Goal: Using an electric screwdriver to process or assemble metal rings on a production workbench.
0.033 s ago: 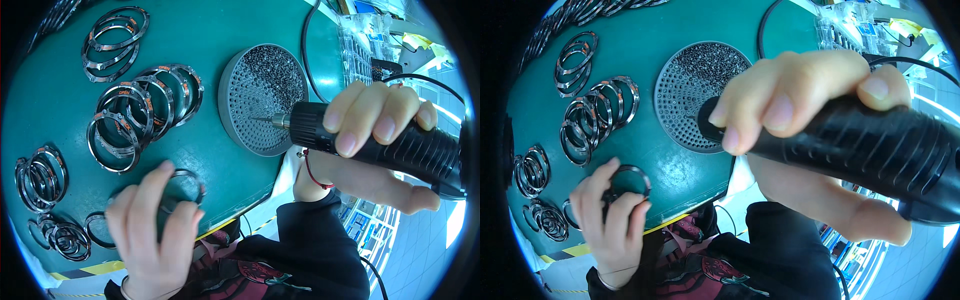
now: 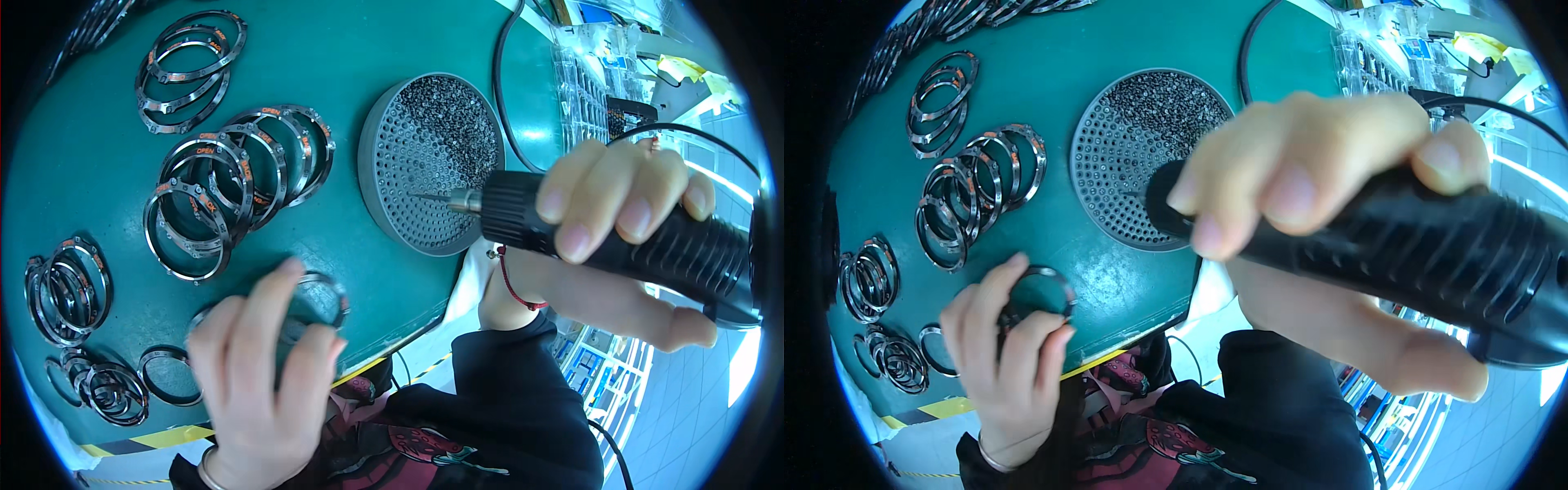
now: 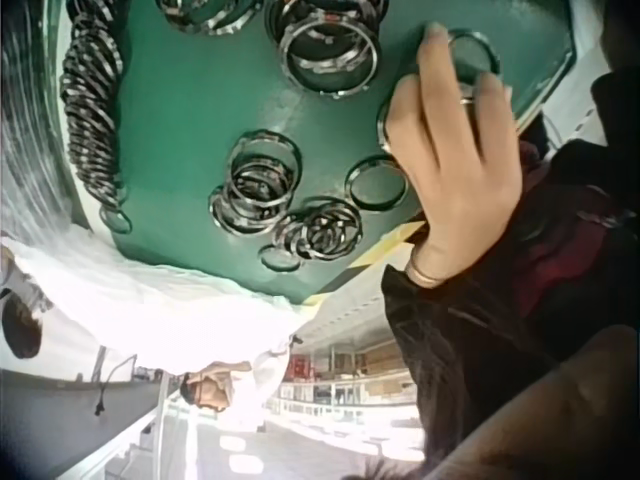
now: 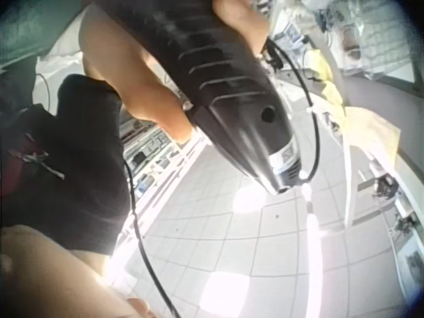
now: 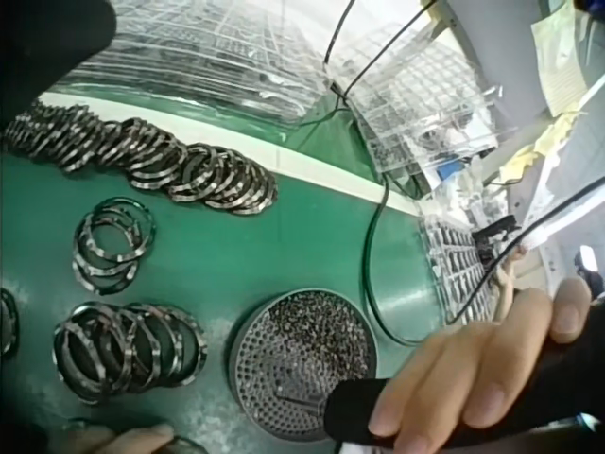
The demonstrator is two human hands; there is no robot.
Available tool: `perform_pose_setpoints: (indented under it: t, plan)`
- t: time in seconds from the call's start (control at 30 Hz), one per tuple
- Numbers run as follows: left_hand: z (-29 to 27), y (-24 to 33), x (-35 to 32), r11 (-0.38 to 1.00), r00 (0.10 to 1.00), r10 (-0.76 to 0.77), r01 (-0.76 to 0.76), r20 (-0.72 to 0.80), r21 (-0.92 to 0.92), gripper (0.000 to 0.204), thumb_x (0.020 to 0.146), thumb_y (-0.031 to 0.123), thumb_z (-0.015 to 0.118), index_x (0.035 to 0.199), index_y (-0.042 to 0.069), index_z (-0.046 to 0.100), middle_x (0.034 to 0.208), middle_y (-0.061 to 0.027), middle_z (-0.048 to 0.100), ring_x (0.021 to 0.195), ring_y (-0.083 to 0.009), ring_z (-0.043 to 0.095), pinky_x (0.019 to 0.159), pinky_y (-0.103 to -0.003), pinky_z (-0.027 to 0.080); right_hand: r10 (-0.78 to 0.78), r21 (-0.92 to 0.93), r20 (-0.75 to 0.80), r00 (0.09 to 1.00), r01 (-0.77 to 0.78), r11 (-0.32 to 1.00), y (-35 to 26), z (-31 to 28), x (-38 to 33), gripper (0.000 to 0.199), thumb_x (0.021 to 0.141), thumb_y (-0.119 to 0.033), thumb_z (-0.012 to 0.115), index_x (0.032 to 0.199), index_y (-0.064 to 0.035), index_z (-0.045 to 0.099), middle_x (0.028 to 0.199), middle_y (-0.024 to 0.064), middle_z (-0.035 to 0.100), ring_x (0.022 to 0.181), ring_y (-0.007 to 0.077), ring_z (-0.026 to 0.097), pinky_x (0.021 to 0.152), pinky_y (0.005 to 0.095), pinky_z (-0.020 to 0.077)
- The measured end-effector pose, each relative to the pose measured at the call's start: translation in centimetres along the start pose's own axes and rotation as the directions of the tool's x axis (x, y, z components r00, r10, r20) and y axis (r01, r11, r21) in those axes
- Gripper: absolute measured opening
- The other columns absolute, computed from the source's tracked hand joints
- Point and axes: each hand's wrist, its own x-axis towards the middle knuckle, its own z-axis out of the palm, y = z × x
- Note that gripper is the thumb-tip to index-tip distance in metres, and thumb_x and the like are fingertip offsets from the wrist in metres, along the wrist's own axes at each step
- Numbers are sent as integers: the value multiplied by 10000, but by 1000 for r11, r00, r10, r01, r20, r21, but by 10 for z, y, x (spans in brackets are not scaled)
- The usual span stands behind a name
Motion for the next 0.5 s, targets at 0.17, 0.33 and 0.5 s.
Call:
perform_pose_setpoints:
  t: [0.17, 0.33, 0.5]
  plan:
    - [27, 8, 13, 984, 976, 176, -171, -128, 50, 215, 849, 193, 668, 895, 2, 580, 1145, -170, 617, 877, -274, 532, 685, -354, 452, -151, 184, -187, 971, 186, 965, 4, 23, 1, 632, 816, -511, 688, 1072, 16, 451, 807, 73, 519, 530, 163, 570, 455, 294, 456]
    - [34, 16, 10, 996, 984, 42, -29, -174, 80, 316, 777, 265, 752, 937, 41, 598, 1165, -163, 593, 929, -308, 508, 750, -400, 440, -153, 93, -50, 987, 158, 983, 6, 27, -2, 599, 867, -469, 664, 1070, 28, 397, 816, 107, 535, 469, 168, 572, 368, 266, 484]
    - [20, 13, 18, 995, 993, 97, -98, -63, -20, 226, 758, 155, 727, 925, 47, 619, 1218, -131, 607, 926, -295, 500, 777, -387, 430, -107, 31, 113, 988, 104, 994, 1, 19, -1, 645, 861, -496, 669, 1091, 29, 374, 831, 124, 548, 477, 182, 589, 349, 256, 500]
